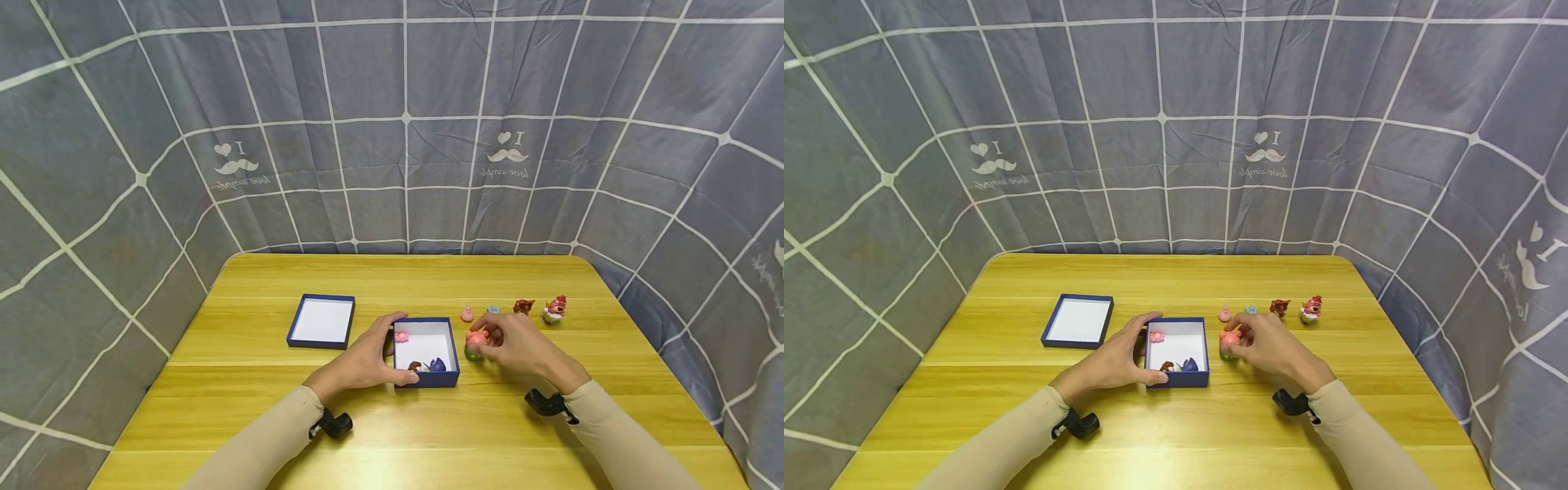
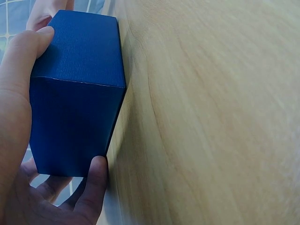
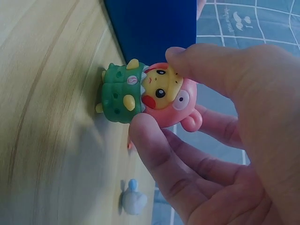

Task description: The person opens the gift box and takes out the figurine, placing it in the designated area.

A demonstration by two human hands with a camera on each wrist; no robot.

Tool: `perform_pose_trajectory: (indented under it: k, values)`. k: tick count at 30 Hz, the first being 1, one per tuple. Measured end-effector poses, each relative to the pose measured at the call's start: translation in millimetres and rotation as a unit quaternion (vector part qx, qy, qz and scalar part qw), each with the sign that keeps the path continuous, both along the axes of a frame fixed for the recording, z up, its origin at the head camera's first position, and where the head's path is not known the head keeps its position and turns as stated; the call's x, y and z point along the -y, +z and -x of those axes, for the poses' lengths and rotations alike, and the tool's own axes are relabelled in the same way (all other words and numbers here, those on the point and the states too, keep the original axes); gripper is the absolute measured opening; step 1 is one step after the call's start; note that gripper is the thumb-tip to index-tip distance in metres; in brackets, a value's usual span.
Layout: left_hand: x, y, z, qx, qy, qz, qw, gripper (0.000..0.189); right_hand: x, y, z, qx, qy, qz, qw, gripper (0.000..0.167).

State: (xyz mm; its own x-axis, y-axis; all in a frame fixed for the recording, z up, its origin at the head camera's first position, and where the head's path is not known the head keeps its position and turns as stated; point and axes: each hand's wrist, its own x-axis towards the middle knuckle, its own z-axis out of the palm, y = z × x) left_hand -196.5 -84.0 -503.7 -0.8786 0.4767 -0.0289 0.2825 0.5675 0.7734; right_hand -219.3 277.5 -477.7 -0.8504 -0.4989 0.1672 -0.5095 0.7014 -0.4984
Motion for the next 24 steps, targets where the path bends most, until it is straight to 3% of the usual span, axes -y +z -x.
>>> perform_pose_trajectory:
  k: [17,24]
  values:
    - [-0.7,-0.2,-2.2,-0.001,0.003,-0.001,1.0,0.127,-3.8,5.4,-3.2,0.003,0.005,-0.001,1.0,0.037]
    - [-1.0,0.2,0.1,-0.007,0.002,0.0,1.0,0.125,0.9,20.2,-5.7,-0.061,-0.008,0.002,0.9981,0.036]
